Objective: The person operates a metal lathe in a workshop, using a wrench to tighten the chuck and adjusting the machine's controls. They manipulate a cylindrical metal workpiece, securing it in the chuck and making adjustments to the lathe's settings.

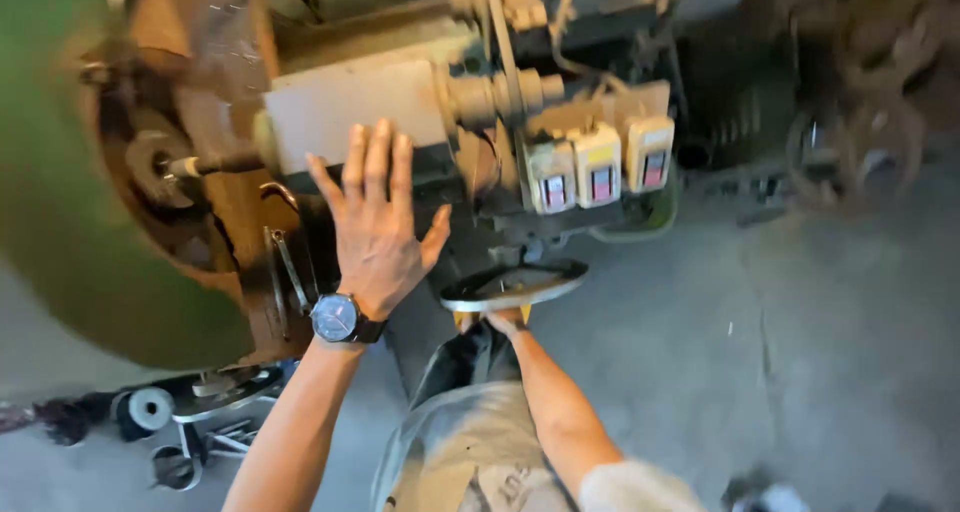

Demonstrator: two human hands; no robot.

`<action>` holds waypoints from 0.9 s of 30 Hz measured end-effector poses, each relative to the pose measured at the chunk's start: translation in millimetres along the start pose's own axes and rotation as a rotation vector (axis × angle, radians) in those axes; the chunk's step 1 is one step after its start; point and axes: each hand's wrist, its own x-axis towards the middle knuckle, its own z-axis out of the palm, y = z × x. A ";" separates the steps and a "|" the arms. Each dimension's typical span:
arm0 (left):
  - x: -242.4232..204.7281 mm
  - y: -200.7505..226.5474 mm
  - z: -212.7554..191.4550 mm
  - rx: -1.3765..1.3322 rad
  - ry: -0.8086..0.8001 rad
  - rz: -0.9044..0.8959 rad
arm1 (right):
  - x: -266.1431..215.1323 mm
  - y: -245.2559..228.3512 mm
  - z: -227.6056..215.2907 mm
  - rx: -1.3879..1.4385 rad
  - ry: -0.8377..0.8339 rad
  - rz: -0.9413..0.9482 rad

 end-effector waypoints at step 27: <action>28.3 48.4 35.6 0.088 0.054 0.061 | -72.0 -112.4 -23.2 0.231 0.817 -0.232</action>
